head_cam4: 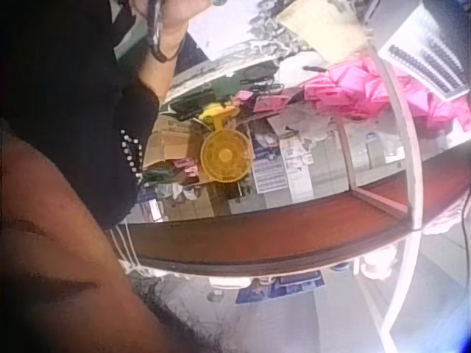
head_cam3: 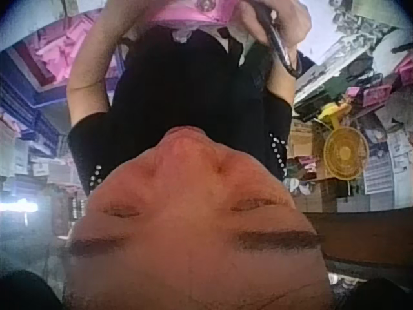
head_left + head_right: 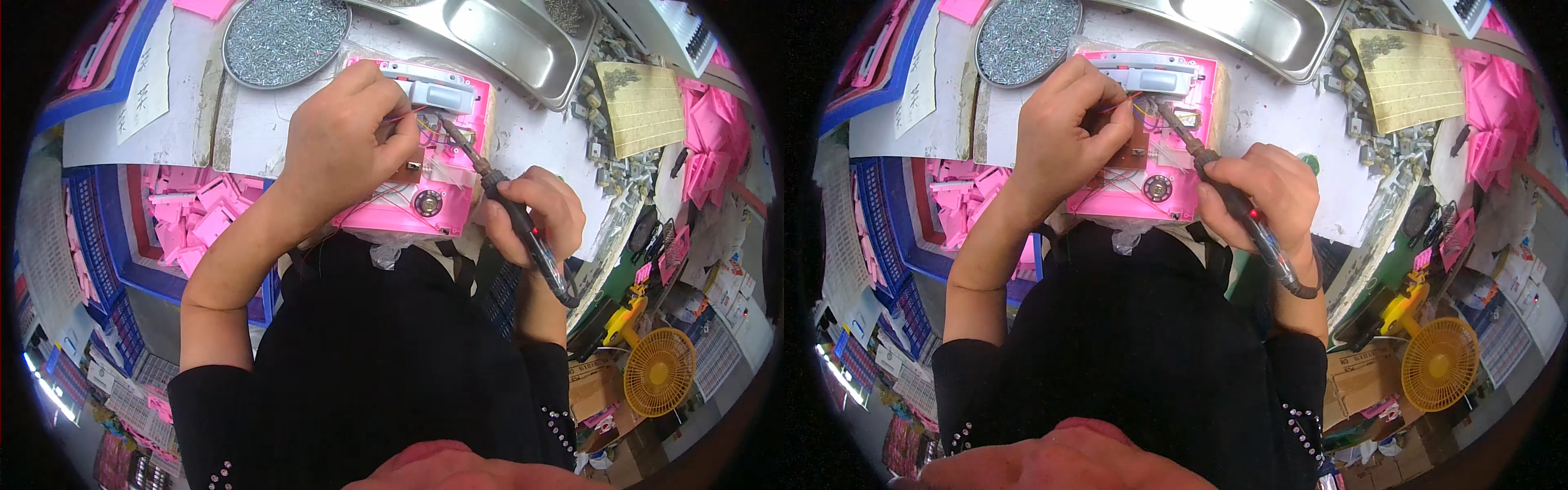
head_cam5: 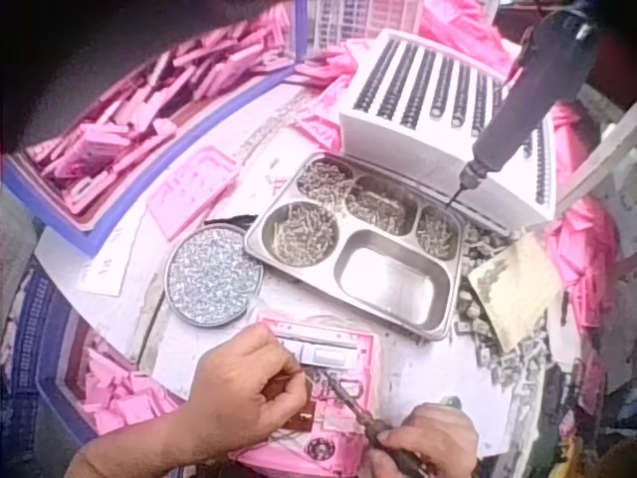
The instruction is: Assembling a pink plastic electronic toy by soldering internal components and fastening the housing with an electric screwdriver.
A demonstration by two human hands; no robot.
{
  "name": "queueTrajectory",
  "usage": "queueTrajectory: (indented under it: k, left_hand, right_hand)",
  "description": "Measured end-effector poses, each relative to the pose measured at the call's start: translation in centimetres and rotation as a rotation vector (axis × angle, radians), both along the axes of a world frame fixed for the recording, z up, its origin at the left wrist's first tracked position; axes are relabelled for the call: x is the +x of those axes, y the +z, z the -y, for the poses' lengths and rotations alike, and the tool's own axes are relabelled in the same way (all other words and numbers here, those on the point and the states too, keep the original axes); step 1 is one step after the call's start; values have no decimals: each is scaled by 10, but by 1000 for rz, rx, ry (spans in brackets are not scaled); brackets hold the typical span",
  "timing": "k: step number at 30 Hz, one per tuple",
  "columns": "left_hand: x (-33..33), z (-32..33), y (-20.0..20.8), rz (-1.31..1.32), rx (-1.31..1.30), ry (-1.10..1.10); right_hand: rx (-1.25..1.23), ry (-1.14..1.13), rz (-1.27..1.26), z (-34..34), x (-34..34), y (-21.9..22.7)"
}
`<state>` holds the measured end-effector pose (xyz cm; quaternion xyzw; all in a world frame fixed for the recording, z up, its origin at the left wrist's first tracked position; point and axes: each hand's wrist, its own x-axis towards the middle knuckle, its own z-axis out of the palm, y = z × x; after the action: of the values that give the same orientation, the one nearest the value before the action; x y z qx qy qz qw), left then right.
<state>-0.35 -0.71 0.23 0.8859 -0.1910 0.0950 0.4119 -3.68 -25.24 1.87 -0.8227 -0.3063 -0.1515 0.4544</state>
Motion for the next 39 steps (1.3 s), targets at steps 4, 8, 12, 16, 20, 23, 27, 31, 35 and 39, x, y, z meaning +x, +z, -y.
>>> queueTrajectory:
  k: [4,8,12,16,20,23,27,31,35,39]
  left_hand:
    - [0,0,-1,14,7,7]
    - [1,2,-1,31,16,17]
    - [2,5,-6,55,1,48]
    - [1,5,-4,58,30,43]
    - [0,5,-4,74,22,42]
    - [1,5,-5,81,16,42]
    - [0,6,-5,56,6,52]
    - [0,6,-5,72,1,50]
    - [1,6,-6,75,-2,51]
    - [1,6,-5,72,4,58]
  right_hand:
    - [-38,17,-17,2,2,2]
    - [-34,12,-24,-2,4,-2]
    - [-37,7,-16,-5,6,-2]
    - [-44,-1,-21,-5,6,-2]
    - [-46,3,-16,-6,8,-1]
    - [-56,-10,-19,-6,7,-1]
    - [-84,-10,-19,-6,7,2]
    - [-67,-8,-6,-6,7,0]
    - [-65,-14,2,-7,7,1]
    - [-47,-10,34,-7,7,-2]
